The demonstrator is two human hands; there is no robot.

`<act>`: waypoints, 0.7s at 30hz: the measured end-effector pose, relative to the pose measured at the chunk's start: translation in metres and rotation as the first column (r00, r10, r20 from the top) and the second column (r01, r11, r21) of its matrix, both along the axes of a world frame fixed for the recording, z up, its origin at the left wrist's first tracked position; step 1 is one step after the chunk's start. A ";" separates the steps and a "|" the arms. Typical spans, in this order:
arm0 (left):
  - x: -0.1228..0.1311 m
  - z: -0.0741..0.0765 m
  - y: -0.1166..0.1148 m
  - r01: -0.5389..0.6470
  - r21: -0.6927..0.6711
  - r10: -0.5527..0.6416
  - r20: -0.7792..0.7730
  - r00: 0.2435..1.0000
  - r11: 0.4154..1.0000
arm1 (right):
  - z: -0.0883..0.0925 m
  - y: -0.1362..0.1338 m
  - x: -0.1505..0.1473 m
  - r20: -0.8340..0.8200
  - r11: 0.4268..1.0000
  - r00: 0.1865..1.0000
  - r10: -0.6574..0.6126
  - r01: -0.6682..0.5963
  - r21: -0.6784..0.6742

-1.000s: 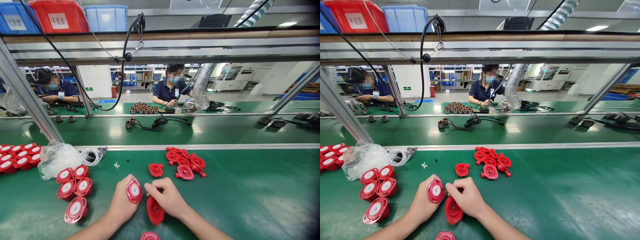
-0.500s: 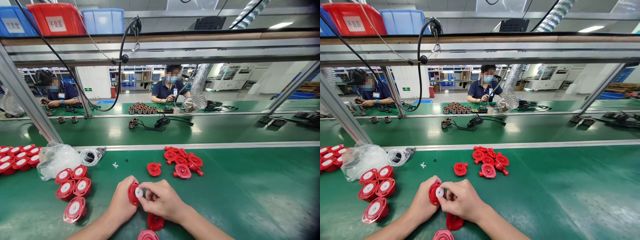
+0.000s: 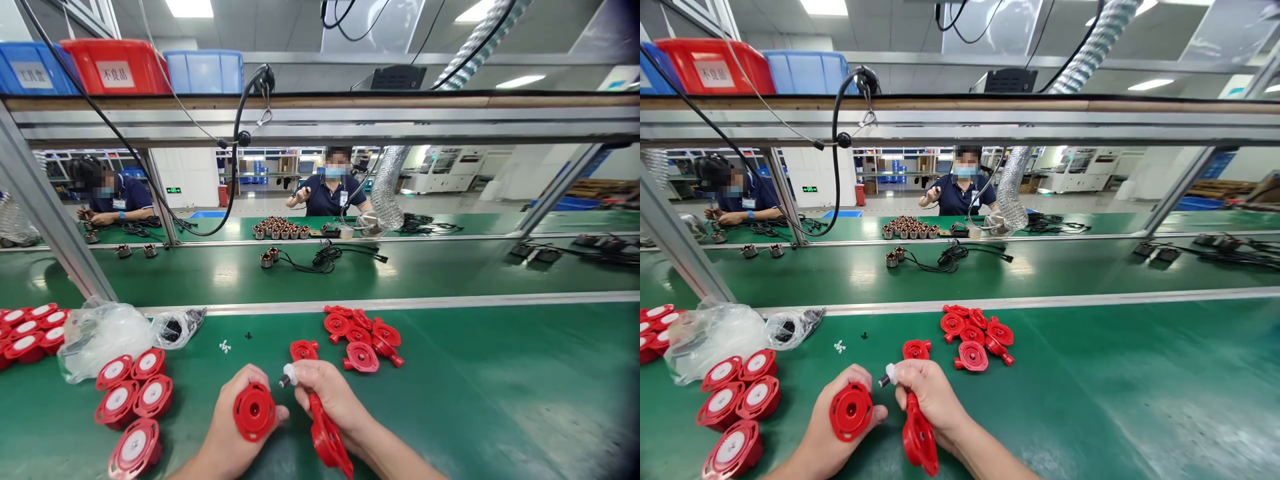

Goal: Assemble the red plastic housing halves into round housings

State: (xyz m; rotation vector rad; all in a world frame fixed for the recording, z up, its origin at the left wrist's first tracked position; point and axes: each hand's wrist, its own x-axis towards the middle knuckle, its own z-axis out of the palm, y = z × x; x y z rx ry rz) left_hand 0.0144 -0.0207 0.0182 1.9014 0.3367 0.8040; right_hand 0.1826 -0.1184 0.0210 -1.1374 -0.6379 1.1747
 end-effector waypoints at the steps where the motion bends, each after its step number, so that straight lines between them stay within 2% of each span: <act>1: 0.000 -0.002 0.000 -0.004 0.006 0.004 0.002 1.000 1.000 | -0.002 0.001 -0.001 -0.002 1.000 1.000 0.005 -0.005 -0.008; 7: 0.000 -0.004 0.001 -0.009 0.028 0.009 -0.030 1.000 1.000 | -0.007 0.002 0.000 0.005 1.000 1.000 0.012 -0.012 -0.023; 11: 0.002 -0.005 0.001 -0.033 0.015 0.034 -0.053 0.998 0.999 | -0.006 0.001 -0.002 0.032 0.999 0.999 0.032 -0.033 0.014; 15: 0.005 -0.015 0.003 -0.050 -0.005 0.050 -0.046 0.998 0.999 | -0.007 -0.002 -0.005 0.119 0.995 0.991 0.059 -0.068 0.073; 21: 0.009 -0.030 0.004 -0.066 0.001 0.066 0.023 0.998 0.998 | -0.009 -0.005 -0.006 0.122 0.993 0.990 0.072 -0.083 0.085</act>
